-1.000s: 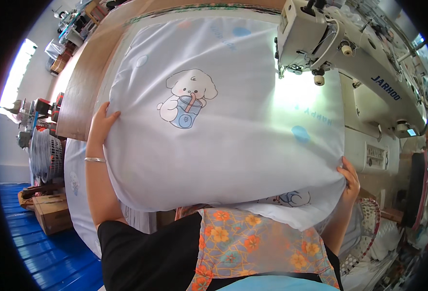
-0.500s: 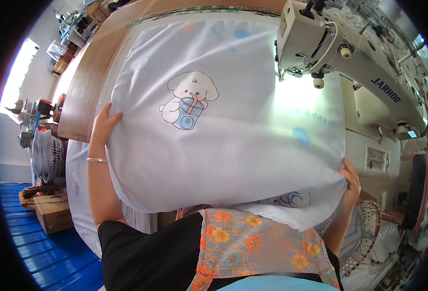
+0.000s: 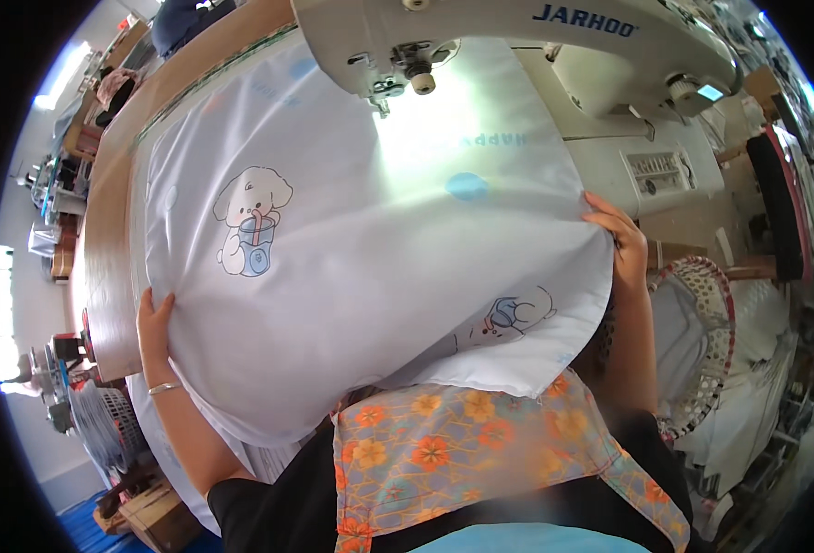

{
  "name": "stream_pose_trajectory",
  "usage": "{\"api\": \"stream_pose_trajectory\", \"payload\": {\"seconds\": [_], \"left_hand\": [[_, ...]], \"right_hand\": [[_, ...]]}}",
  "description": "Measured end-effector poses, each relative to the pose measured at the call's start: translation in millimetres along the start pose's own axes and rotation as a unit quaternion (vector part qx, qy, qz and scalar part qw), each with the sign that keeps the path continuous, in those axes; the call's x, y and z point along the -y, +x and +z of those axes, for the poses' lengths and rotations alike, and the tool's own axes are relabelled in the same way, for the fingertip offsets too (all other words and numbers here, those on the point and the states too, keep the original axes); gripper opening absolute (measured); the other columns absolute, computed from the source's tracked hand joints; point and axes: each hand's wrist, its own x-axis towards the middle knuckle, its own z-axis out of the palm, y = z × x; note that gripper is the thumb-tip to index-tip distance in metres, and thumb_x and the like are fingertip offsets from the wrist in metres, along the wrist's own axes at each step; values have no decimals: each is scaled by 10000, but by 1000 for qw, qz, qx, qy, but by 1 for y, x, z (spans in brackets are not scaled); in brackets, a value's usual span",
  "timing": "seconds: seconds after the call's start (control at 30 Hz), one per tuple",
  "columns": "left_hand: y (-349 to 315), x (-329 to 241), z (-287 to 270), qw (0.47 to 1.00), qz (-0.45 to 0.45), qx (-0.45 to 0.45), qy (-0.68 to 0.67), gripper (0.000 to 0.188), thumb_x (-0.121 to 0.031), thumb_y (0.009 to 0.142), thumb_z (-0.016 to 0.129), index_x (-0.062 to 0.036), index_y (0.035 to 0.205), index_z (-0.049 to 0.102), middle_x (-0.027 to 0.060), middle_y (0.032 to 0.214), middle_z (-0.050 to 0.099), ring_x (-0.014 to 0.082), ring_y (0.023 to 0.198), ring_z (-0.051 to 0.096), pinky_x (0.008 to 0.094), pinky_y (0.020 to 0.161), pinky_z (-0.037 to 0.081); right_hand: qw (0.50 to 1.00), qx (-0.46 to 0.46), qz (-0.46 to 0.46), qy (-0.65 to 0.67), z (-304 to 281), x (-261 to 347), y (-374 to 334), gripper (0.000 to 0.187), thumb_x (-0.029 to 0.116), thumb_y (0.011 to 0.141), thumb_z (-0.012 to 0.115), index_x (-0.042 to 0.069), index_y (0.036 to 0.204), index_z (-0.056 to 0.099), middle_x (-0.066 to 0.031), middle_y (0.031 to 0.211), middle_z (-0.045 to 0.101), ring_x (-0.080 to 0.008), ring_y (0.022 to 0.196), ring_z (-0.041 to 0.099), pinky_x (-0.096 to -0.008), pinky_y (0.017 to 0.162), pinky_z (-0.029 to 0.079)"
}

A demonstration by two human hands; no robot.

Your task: Sewing decorative fabric panels onto pillowcases using an industrial sewing machine.

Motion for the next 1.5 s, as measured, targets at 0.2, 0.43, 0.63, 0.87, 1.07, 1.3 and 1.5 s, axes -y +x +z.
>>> {"api": "stream_pose_trajectory", "payload": {"seconds": [0.2,0.43,0.63,0.87,1.07,1.3,1.5], "left_hand": [[-2,-3,3,1000,4,2,-23,595,-171,874,665,104,1350,437,211,1258,593,236,1092,602,308,917,480],[-10,-17,4,999,30,-24,20,642,-208,852,689,112,1348,437,220,1257,593,245,1100,603,312,936,471],[-13,-1,2,995,32,-76,50,679,-242,838,705,88,1366,435,221,1266,593,266,1117,603,320,945,467],[13,7,29,999,39,-33,-8,693,-257,846,708,82,1379,421,222,1315,559,272,1183,563,333,987,442],[57,90,-47,913,179,-89,356,696,-254,855,673,24,1420,376,263,1405,439,375,1279,461,437,1050,410],[-47,-160,124,893,386,7,231,559,-301,941,579,-48,1420,440,194,1491,379,346,1385,350,436,1133,307],[-140,-266,213,813,522,126,224,589,-350,942,525,-56,1440,412,176,1501,370,339,1397,328,453,1152,246]], "right_hand": [[999,-26,-18,24,3,0,-3,179,74,826,684,-3,987,700,-169,1227,649,-255,1099,632,-324,931,477],[987,-107,120,-19,-14,20,-21,273,15,830,646,22,1101,676,-147,1206,652,-179,1020,632,-282,876,486],[985,101,4,-137,-44,115,-74,484,-133,721,522,29,1158,651,-168,1325,569,-155,907,623,-294,754,493],[955,197,-160,-156,-31,85,-126,292,20,673,623,98,945,696,-119,1101,696,-302,832,678,-384,716,530],[976,167,-9,-142,16,-18,-135,284,33,743,585,57,1009,679,-122,1036,694,-325,958,659,-389,826,525],[949,110,171,-242,-86,3,-133,235,130,795,635,56,1011,691,-151,883,679,-312,846,663,-385,758,514],[834,38,449,-318,-128,-156,-189,476,448,816,640,6,980,700,-230,957,688,-357,933,671,-428,818,519]]}}
